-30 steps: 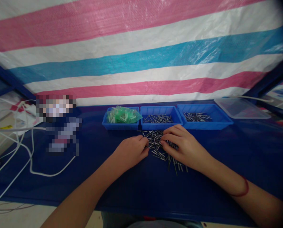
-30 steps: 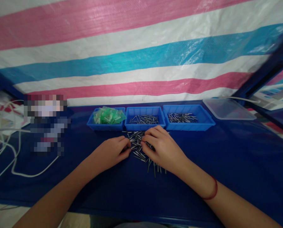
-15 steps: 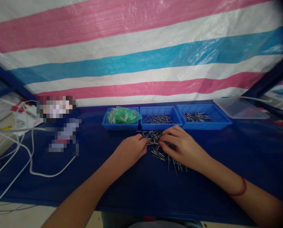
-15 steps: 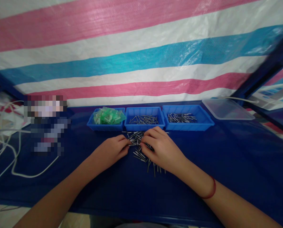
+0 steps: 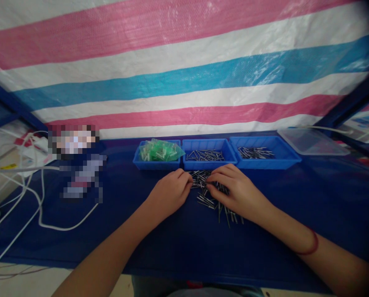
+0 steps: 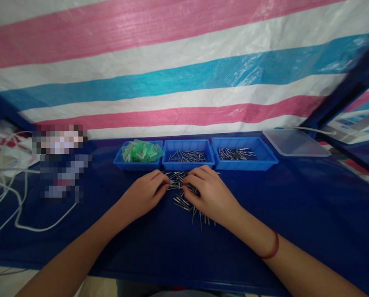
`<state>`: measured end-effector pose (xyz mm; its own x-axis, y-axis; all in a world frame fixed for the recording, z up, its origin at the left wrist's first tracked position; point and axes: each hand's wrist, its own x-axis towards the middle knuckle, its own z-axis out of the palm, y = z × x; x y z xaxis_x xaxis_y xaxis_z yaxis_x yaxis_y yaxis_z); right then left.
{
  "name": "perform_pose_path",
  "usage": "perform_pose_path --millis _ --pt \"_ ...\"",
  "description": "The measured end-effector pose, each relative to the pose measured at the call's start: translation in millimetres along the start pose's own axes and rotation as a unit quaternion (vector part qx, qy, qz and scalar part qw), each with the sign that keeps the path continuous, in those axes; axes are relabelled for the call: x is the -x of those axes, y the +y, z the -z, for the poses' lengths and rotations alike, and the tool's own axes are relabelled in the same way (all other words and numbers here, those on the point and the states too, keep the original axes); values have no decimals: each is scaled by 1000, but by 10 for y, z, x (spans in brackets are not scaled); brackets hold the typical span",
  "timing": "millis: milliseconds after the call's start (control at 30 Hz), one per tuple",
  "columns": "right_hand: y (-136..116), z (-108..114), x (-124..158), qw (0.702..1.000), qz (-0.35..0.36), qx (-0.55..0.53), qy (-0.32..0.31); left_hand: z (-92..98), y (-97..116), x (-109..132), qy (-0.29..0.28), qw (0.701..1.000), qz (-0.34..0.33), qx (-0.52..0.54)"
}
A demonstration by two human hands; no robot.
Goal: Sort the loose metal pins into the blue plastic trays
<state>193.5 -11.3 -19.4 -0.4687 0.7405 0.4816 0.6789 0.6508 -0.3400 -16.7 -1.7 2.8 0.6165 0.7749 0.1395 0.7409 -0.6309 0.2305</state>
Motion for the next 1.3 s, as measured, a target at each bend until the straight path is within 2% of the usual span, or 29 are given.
perform_pose_path --millis 167,300,400,533,867,1133,1300 --pt "-13 2 3 999 -43 -18 15 -1 33 -8 87 993 10 74" --pt "-34 6 -4 990 -76 -112 30 -15 84 -20 133 976 26 172" --pt "-48 -2 -7 973 -113 -198 45 -59 111 -22 135 966 33 220" --pt "-69 -18 -6 957 -147 -239 74 -130 146 -24 109 959 47 257" --pt "-124 -14 -3 954 -124 -257 89 -127 193 -45 72 959 32 273" --pt "-127 10 -7 961 -113 -236 94 -133 165 -33 127 950 38 282" --pt "-106 -13 0 972 -81 -210 68 -103 158 -33 153 950 23 270"
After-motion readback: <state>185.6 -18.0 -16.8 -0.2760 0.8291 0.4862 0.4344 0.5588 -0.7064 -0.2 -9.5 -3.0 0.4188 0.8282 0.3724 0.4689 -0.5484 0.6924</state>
